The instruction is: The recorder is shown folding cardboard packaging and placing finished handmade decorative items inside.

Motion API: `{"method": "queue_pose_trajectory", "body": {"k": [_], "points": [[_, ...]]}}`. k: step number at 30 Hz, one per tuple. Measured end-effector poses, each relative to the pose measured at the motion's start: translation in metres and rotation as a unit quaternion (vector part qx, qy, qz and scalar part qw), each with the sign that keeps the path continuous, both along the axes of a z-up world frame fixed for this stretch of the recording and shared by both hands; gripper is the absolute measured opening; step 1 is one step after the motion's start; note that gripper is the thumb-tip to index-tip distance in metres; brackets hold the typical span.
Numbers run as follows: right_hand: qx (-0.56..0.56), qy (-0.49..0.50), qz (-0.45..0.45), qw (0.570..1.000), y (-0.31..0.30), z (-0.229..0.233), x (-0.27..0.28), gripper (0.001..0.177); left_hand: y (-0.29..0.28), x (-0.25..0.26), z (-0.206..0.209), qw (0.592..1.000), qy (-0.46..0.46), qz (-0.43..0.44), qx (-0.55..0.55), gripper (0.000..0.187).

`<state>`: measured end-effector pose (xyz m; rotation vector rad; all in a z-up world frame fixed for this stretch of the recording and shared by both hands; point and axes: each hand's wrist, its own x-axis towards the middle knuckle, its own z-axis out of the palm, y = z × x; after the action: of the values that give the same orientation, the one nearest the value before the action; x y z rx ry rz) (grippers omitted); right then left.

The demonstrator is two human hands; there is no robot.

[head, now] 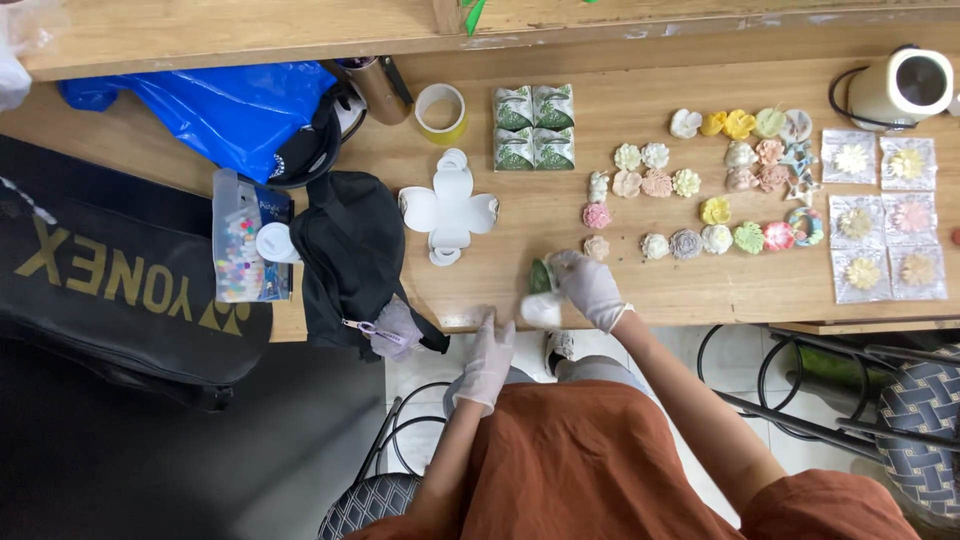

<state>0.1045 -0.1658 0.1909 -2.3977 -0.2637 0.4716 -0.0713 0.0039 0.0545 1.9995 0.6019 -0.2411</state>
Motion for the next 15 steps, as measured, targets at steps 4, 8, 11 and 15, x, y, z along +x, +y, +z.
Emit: {"method": "queue_pose_trajectory", "body": {"k": [4,8,11,15], "points": [[0.181,0.243,-0.167,0.938,-0.006,-0.062,0.008,0.025,-0.004,0.025,-0.044,0.978,-0.041,0.119,-0.165,0.062],[0.106,0.004,-0.059,0.993,0.004,-0.009,-0.005,0.026,-0.003,0.058,0.014,0.881,0.031,0.272,-0.385,0.064],[0.084,-0.127,0.034,0.988,0.001,-0.011,-0.006,0.032,-0.007,0.074,0.041,0.843,0.061,0.314,-0.433,0.065],[0.184,0.072,-0.034,0.98,0.0,-0.013,-0.004,0.039,-0.016,0.083,-0.032,0.935,-0.028,0.214,-0.281,0.06]]}}
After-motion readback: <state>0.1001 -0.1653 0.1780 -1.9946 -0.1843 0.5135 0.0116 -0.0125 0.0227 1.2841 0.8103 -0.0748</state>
